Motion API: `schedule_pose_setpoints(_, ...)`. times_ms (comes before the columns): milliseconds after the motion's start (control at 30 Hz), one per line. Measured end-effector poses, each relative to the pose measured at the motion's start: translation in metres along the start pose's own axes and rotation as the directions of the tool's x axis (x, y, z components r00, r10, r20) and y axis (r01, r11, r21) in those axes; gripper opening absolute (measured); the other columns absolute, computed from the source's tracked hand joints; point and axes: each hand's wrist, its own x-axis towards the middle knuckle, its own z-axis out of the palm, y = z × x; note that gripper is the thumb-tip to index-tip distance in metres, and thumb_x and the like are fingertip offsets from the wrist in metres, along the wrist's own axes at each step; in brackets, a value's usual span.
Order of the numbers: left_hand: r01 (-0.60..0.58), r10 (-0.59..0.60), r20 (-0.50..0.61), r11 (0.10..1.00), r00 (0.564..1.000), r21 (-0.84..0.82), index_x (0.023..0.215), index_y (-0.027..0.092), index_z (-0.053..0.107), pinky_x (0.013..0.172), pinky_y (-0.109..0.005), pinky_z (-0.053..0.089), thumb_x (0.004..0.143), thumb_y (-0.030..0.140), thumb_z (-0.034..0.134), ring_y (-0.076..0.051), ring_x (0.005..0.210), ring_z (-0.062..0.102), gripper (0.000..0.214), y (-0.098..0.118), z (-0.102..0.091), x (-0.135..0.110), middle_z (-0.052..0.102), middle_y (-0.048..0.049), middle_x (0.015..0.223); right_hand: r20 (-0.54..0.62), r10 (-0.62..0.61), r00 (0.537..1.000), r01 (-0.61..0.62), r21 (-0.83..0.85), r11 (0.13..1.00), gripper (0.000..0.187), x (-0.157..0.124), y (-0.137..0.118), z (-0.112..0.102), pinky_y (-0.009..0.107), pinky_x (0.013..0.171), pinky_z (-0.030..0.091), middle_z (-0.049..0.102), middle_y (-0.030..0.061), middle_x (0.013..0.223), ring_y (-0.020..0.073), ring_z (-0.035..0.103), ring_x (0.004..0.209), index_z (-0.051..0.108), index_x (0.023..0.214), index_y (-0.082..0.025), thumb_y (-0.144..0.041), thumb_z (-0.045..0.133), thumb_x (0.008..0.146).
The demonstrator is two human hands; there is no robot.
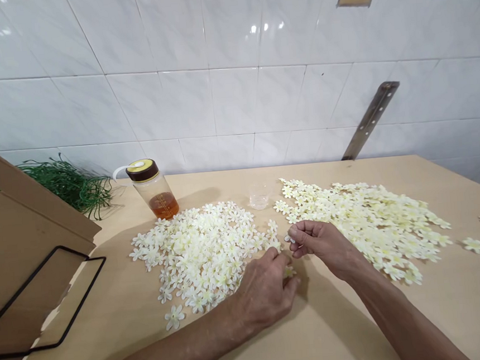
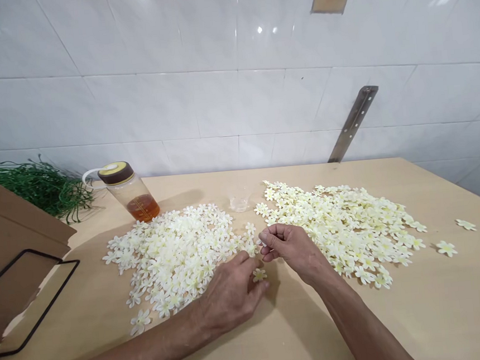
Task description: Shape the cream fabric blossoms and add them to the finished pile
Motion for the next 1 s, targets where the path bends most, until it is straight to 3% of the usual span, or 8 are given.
schedule_pose_setpoints(100,-0.034,0.025,0.078,0.993,0.997,0.116,0.09,0.019,0.064,0.064,-0.029,0.043,0.085,0.022,0.051,-0.018,0.07,0.056,0.015,-0.003,0.007,-0.003,0.061,-0.0067,0.089,0.033,-0.013,0.999,0.013,0.006,1.0,0.038,-0.001,0.001,0.0,0.029,0.066,0.055,0.063,0.0024,0.067,0.014,0.061,0.062,0.065,0.079,-0.014,-0.052,0.07,0.074)
schedule_pose_setpoints(200,-0.064,0.058,0.063,0.993,0.996,0.102,0.088,0.02,0.065,0.064,-0.028,0.043,0.089,0.021,0.046,-0.017,0.07,0.057,0.019,-0.007,0.01,-0.001,0.062,-0.0063,0.086,0.069,-0.019,0.997,0.017,0.022,1.0,0.037,-0.002,0.001,0.001,0.03,0.069,0.055,0.064,0.0025,0.07,0.0143,0.062,0.066,0.066,0.084,-0.014,-0.05,0.071,0.074)
schedule_pose_setpoints(367,-0.074,0.044,-0.16,0.98,0.986,-0.183,0.088,0.019,0.066,0.066,-0.026,0.043,0.088,0.019,0.048,-0.015,0.07,0.056,0.017,-0.007,0.003,0.005,0.061,-0.0053,0.081,0.123,-0.004,0.992,0.002,0.014,1.0,0.04,-0.002,-0.001,-0.001,0.03,0.067,0.054,0.064,0.0024,0.067,0.0144,0.061,0.062,0.065,0.078,-0.014,-0.053,0.07,0.073)
schedule_pose_setpoints(467,-0.039,-0.034,-0.219,0.947,0.975,-0.32,0.082,0.018,0.065,0.059,-0.024,0.04,0.087,0.022,0.052,-0.013,0.063,0.052,0.015,-0.006,0.0,0.007,0.062,-0.0043,0.077,0.098,0.005,0.995,-0.01,0.057,0.998,0.04,0.0,-0.001,-0.003,0.029,0.064,0.053,0.063,0.0028,0.066,0.0142,0.06,0.061,0.064,0.076,-0.014,-0.054,0.07,0.073)
schedule_pose_setpoints(633,0.062,-0.161,-0.173,0.879,0.972,-0.472,0.081,0.019,0.064,0.049,-0.022,0.031,0.088,0.027,0.052,-0.01,0.049,0.04,0.016,-0.005,0.004,0.006,0.051,0.0021,0.056,0.073,-0.014,0.997,0.005,0.122,0.993,0.038,0.0,-0.002,-0.004,0.025,0.055,0.049,0.059,-0.0001,0.058,0.0111,0.055,0.052,0.062,0.069,-0.015,-0.052,0.069,0.075)
schedule_pose_setpoints(800,0.078,-0.203,-0.163,0.824,0.966,-0.561,0.078,0.018,0.062,0.049,-0.021,0.032,0.087,0.031,0.054,-0.009,0.049,0.042,0.018,-0.002,0.002,0.005,0.049,0.0029,0.054,0.064,-0.023,0.998,0.016,0.113,0.993,0.039,-0.001,-0.001,-0.002,0.024,0.05,0.046,0.06,0.0011,0.06,0.0105,0.055,0.05,0.062,0.066,-0.014,-0.051,0.068,0.077)
schedule_pose_setpoints(1000,0.116,-0.244,-0.134,0.787,0.961,-0.605,0.079,0.018,0.059,0.049,-0.021,0.035,0.089,0.034,0.052,-0.01,0.05,0.047,0.02,-0.005,0.004,0.006,0.05,0.0029,0.055,0.006,-0.075,0.997,0.073,0.16,0.984,0.033,0.001,-0.001,-0.004,0.027,0.059,0.05,0.06,0.0012,0.067,0.0131,0.056,0.061,0.065,0.074,-0.016,-0.048,0.072,0.074)
